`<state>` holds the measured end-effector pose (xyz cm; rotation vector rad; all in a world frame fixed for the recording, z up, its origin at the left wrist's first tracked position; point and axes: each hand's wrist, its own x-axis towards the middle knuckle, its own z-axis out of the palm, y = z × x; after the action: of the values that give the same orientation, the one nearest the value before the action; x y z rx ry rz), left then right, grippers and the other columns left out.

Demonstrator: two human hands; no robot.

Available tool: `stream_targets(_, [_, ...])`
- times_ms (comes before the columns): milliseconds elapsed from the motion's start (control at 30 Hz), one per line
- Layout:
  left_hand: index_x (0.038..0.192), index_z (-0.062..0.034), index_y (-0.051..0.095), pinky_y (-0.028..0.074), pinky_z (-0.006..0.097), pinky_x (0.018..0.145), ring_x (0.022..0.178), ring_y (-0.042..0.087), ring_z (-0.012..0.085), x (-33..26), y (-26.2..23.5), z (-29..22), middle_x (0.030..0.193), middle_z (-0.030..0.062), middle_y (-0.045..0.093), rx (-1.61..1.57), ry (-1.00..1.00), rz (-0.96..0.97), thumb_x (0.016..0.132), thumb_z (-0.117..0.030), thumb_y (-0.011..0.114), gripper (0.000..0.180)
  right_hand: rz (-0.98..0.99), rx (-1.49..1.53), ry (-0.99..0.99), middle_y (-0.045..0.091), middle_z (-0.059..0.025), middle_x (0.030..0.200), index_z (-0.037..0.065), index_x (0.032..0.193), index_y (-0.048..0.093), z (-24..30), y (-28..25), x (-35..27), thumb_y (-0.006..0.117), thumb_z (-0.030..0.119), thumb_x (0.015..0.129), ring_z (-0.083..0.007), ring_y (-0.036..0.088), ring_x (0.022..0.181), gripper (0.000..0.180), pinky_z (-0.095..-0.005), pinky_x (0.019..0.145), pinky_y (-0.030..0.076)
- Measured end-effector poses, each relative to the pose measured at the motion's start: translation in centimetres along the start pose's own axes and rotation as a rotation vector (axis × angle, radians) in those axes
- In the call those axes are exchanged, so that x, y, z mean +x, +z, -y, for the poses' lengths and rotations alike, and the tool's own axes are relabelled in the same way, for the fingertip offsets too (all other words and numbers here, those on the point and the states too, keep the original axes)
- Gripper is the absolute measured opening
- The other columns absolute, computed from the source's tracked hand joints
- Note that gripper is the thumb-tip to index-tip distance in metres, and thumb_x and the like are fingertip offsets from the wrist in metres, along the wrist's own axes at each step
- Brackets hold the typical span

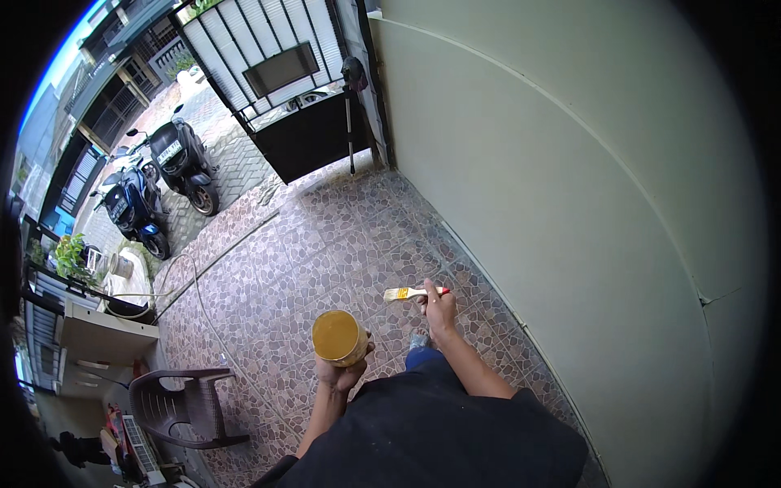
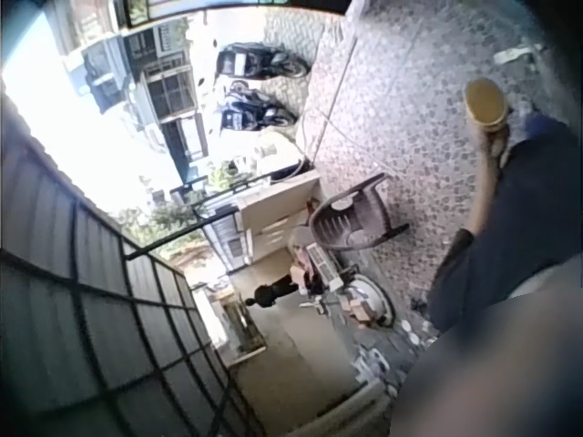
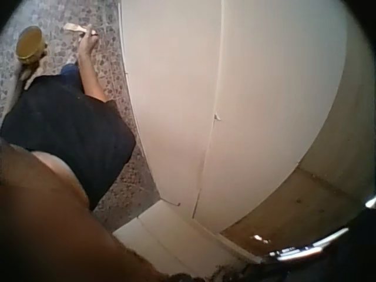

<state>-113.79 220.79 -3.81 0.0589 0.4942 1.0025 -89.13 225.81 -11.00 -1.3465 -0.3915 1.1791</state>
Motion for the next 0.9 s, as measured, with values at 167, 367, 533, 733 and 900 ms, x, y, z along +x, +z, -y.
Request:
stream_targets(167, [0.138, -0.0018, 0.054, 0.054, 0.024, 0.044, 0.104, 0.07, 0.0441, 8.4, -0.5, -2.3, 0.126, 0.0308, 0.063, -0.088, -0.048, 0.157, 0.104, -0.055, 0.043, 0.064, 0.046, -0.18, -0.062, 0.064, -0.0003, 0.068, -0.001, 0.095, 0.076, 3.3, 2.3, 6.0, 0.06, 0.036, 0.107, -0.005, 0.051, 0.05, 0.041, -0.0231, 0.047, 0.039])
stream_targets(367, [0.137, 0.0017, 0.053, 0.055, 0.025, 0.044, 0.099, 0.071, 0.0433, 16.9, 2.1, -5.3, 0.125, 0.0313, 0.062, -0.139, -0.127, 0.14, 0.105, -0.054, 0.042, 0.065, 0.041, -0.217, -0.133, 0.063, -0.0004, 0.069, -0.001, 0.102, 0.077, 6.7, 4.9, 12.3, 0.06, 0.037, 0.107, -0.0046, 0.051, 0.051, 0.042, -0.0227, 0.047, 0.039])
stream_targets(533, [0.136, 0.0042, 0.052, 0.054, 0.025, 0.043, 0.097, 0.071, 0.0427, 24.1, 2.7, -8.9, 0.122, 0.0328, 0.063, -0.093, -0.227, 0.189, 0.107, -0.05, 0.037, 0.063, -0.038, -0.246, -0.189, 0.064, -0.0007, 0.071, -0.001, 0.104, 0.076, 7.9, 7.2, 15.7, 0.061, 0.037, 0.107, -0.0046, 0.051, 0.052, 0.041, -0.0223, 0.048, 0.04])
stream_targets(733, [0.135, -0.0032, 0.055, 0.053, 0.027, 0.041, 0.083, 0.075, 0.0333, 31.6, 6.0, -15.9, 0.109, 0.0286, 0.069, 0.015, -0.343, 0.204, 0.108, -0.049, 0.028, 0.06, -0.2, -0.236, -0.199, 0.063, -0.0007, 0.07, -0.002, 0.1, 0.074, 7.1, 11.8, 19.5, 0.062, 0.032, 0.106, -0.0038, 0.048, 0.048, 0.037, -0.0215, 0.045, 0.038])
stream_targets(900, [0.135, -0.0033, 0.055, 0.052, 0.025, 0.04, 0.076, 0.074, 0.0315, 36.1, 9.0, -22.3, 0.107, 0.0249, 0.07, 0.075, -0.361, 0.178, 0.108, -0.049, 0.028, 0.06, -0.251, -0.136, -0.128, 0.063, -0.0009, 0.069, -0.001, 0.1, 0.073, 7.2, 17.3, 23.7, 0.062, 0.03, 0.106, -0.005, 0.049, 0.047, 0.034, -0.0217, 0.044, 0.037])
